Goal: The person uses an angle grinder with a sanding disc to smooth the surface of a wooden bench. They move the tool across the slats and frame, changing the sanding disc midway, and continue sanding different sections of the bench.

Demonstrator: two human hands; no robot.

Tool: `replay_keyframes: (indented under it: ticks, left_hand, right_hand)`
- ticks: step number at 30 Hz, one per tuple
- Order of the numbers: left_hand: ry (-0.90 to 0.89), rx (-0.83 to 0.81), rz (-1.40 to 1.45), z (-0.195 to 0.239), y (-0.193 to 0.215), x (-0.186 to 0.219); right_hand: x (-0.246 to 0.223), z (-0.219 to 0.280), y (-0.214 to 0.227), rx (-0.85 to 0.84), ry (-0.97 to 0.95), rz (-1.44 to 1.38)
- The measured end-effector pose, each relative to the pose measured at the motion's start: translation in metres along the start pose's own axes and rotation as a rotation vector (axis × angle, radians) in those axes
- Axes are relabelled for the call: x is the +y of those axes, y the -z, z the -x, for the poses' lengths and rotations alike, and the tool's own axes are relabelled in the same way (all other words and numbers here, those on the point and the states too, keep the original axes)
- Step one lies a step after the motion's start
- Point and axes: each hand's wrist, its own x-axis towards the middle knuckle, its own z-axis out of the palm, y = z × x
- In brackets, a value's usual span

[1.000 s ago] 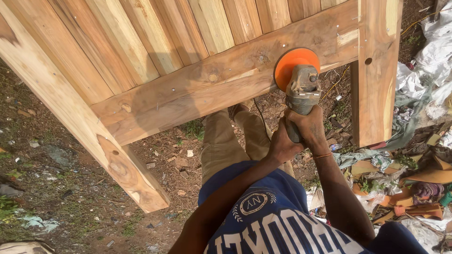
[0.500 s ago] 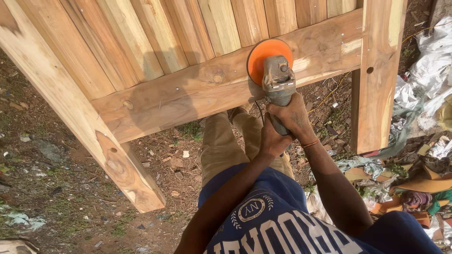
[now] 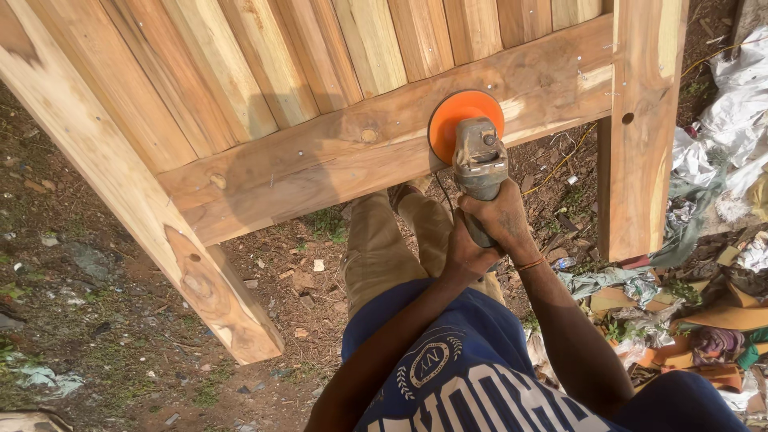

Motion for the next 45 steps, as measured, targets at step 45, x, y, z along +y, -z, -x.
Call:
replay_keyframes:
  ticks: [45]
  left_hand:
    - [0.292,-0.22,-0.519,-0.032,0.016,0.023]
  right_hand:
    - [-0.009,-0.002,0.007,0.202,-0.029,-0.259]
